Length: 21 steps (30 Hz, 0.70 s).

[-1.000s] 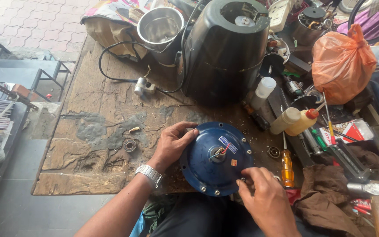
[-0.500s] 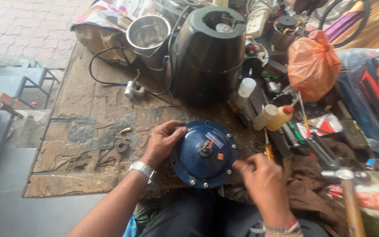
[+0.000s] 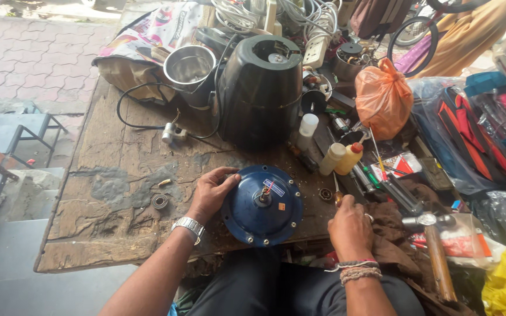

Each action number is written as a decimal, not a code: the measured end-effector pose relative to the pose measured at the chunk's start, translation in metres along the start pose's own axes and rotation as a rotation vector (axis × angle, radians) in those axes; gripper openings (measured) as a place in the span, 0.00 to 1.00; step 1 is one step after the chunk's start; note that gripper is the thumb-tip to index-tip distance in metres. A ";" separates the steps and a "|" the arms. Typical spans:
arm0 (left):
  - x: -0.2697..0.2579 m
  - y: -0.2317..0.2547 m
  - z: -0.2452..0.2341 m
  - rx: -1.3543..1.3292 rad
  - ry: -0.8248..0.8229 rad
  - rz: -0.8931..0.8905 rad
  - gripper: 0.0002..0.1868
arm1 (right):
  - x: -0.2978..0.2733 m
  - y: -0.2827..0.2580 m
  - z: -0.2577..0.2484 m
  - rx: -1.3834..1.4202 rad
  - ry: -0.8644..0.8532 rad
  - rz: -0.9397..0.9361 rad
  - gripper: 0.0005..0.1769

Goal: The person assembles a blue fan motor housing by placing the top cover onto the base, hammering a central shaft, and then inserting and tightening several screws around the perimeter with a screwdriver.

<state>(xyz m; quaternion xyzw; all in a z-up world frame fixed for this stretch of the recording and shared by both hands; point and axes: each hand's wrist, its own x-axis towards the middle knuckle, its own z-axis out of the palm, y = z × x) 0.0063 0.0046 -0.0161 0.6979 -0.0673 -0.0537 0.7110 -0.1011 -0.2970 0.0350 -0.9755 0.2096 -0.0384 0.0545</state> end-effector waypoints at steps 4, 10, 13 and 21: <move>-0.002 0.007 -0.001 0.050 0.013 -0.003 0.19 | -0.017 0.014 -0.026 0.081 -0.020 0.044 0.25; -0.001 0.005 -0.001 0.069 0.024 0.001 0.19 | -0.055 0.048 -0.086 0.172 0.222 0.002 0.22; -0.001 0.002 0.001 0.055 0.029 0.000 0.19 | -0.062 0.044 -0.112 0.174 0.420 -0.107 0.19; -0.003 0.004 0.000 0.035 0.030 -0.011 0.19 | -0.044 -0.006 -0.155 0.570 0.555 -0.324 0.25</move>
